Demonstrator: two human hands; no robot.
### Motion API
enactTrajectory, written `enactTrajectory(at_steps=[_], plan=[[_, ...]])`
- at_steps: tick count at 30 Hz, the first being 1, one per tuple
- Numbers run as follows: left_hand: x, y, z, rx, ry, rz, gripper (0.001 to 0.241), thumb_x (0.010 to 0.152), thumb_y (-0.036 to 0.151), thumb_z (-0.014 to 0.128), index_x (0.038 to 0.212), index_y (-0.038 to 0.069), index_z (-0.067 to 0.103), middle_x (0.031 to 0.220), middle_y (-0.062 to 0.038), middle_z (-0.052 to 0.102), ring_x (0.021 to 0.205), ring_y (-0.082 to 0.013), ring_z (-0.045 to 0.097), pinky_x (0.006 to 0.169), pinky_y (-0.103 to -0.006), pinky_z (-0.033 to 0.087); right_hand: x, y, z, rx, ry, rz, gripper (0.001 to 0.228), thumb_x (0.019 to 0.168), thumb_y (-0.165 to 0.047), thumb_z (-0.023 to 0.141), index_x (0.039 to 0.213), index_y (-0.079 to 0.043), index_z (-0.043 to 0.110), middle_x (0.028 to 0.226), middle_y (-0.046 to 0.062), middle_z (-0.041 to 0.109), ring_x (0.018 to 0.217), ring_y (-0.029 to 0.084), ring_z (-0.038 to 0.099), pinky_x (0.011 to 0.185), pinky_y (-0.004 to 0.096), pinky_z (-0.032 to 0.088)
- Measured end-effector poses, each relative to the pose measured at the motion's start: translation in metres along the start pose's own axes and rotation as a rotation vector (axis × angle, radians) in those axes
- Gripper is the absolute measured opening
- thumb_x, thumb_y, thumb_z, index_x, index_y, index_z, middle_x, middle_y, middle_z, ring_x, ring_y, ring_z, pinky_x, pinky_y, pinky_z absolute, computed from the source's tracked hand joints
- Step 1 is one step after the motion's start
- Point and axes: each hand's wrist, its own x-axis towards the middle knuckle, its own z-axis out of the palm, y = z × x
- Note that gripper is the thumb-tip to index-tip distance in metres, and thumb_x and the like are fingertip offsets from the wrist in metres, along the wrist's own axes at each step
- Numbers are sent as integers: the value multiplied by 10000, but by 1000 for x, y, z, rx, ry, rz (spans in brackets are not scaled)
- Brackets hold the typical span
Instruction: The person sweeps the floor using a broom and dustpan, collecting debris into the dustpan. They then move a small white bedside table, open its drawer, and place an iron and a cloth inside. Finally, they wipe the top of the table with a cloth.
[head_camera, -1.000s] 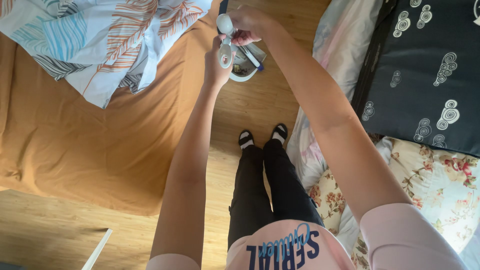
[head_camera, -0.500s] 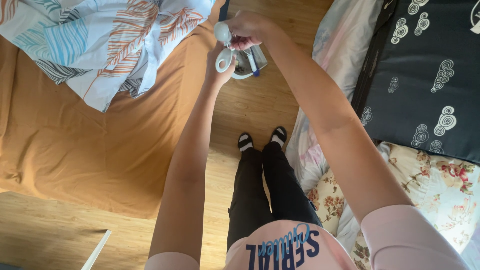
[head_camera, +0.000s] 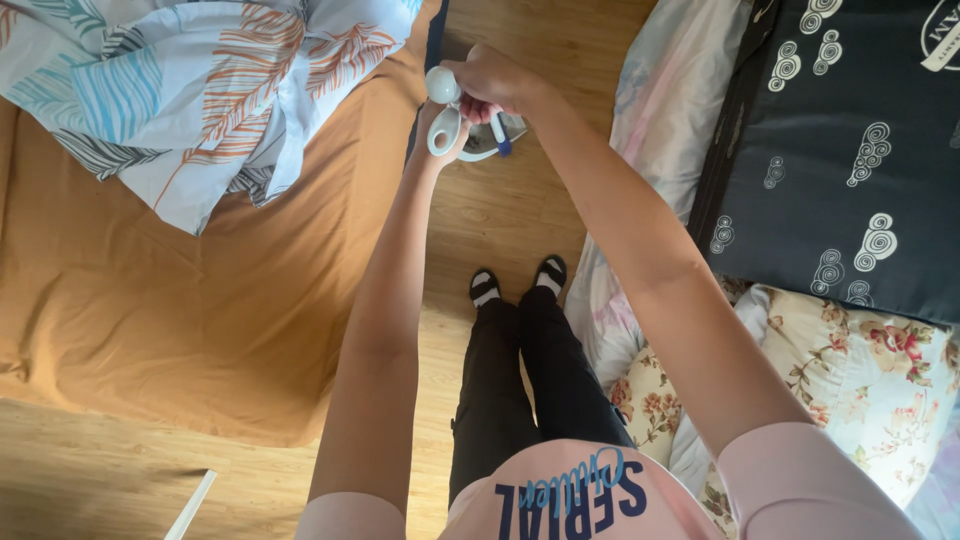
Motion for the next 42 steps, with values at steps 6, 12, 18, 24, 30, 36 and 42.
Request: enactTrajectory(at_steps=[6,12,18,24,30,36,42], plan=[[4,-11,9,20,26,-43,226,829,22,680,1045,19,614,953,-96,701,877,-227,702,765,-351,578,-14,-13,-3,-25,-34,-79,404,1016,-255,562,790,63,668,572,119,631,391,151,559,339,244,476],[9,-50,16,-417,26,-24,207,901,-32,700,1071,-29,582,928,-64,624,833,-135,594,717,-271,549,-20,-20,1,38,-55,-51,371,974,-298,572,802,17,663,595,92,628,429,129,581,355,218,441],[14,-15,4,111,120,-91,300,824,232,797,990,10,683,869,-129,759,760,-263,755,601,-359,578,-24,-24,-3,-147,-13,22,573,1047,-387,387,842,68,669,658,135,693,445,172,594,408,269,524],[16,50,-17,86,178,-35,169,905,229,747,1025,131,680,914,-24,740,805,-203,710,734,-338,548,-37,24,-36,-80,168,-19,626,1045,-520,372,1328,-1,578,660,51,609,468,144,609,449,264,561],[11,34,3,31,399,2,347,853,113,827,1162,55,679,1051,-70,738,914,-205,689,859,-330,549,-38,64,-74,50,172,-23,500,1051,-372,493,1429,-68,614,730,90,626,515,151,596,461,252,544],[22,9,46,139,669,-544,790,793,440,927,1287,-48,548,1298,-299,632,1296,-407,586,1168,-486,432,4,90,-102,93,162,-29,494,998,-374,609,1396,-82,603,693,152,623,479,204,669,434,309,641],[70,-21,158,-587,656,-1403,837,915,456,701,1490,-54,370,1470,-319,472,1283,-569,523,939,-823,411,28,108,-125,52,119,-58,468,994,-245,629,1426,-74,574,728,180,673,478,210,682,420,324,649]])
